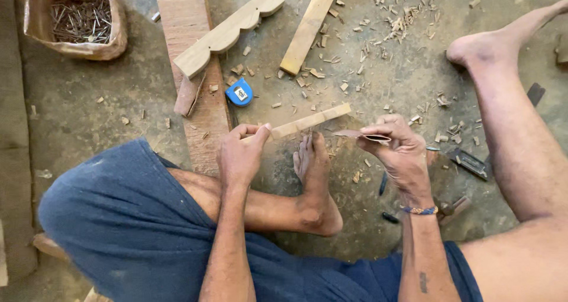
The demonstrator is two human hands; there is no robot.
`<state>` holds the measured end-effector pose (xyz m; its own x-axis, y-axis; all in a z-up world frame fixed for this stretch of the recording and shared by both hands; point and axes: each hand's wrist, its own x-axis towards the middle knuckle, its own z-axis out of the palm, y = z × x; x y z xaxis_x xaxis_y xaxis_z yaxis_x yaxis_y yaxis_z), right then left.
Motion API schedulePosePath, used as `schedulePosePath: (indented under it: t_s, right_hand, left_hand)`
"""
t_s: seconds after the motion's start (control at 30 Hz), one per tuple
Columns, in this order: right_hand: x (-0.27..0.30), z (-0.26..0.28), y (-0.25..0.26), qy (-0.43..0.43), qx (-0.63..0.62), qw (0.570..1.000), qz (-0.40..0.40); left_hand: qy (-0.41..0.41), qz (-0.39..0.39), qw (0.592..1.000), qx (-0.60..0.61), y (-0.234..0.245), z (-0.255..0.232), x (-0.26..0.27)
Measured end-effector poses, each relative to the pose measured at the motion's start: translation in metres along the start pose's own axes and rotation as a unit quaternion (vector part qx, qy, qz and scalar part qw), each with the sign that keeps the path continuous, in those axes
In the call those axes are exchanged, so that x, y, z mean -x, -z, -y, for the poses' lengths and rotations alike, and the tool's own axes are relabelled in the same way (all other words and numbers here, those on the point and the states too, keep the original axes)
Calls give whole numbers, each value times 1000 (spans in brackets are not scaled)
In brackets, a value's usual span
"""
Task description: The person sands a carved wooden piece by rubbing sandpaper along its edges and surfaces while turning the wood piece by hand.
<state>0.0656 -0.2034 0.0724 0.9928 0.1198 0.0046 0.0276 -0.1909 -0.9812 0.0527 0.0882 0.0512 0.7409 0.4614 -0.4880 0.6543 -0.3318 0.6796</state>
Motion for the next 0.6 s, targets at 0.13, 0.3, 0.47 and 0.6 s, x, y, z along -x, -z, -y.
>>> schedulePosePath:
  t_s: [0.13, 0.3, 0.47, 0.6]
  right_hand:
    - [3, 3, 9, -46, -212, 974, 66]
    - [2, -16, -3, -214, -318, 923, -31]
    - [-1, -34, -52, -229, -242, 938, -94]
    - [0, -17, -94, -176, -74, 979, -76]
  left_hand:
    - [-53, 4, 999, -11, 2, -5, 9]
    - [-93, 7, 996, 0, 7, -17, 24]
    - [-182, -99, 977, -46, -5, -27, 33]
    - [-187, -115, 975, -42, -9, -30, 34]
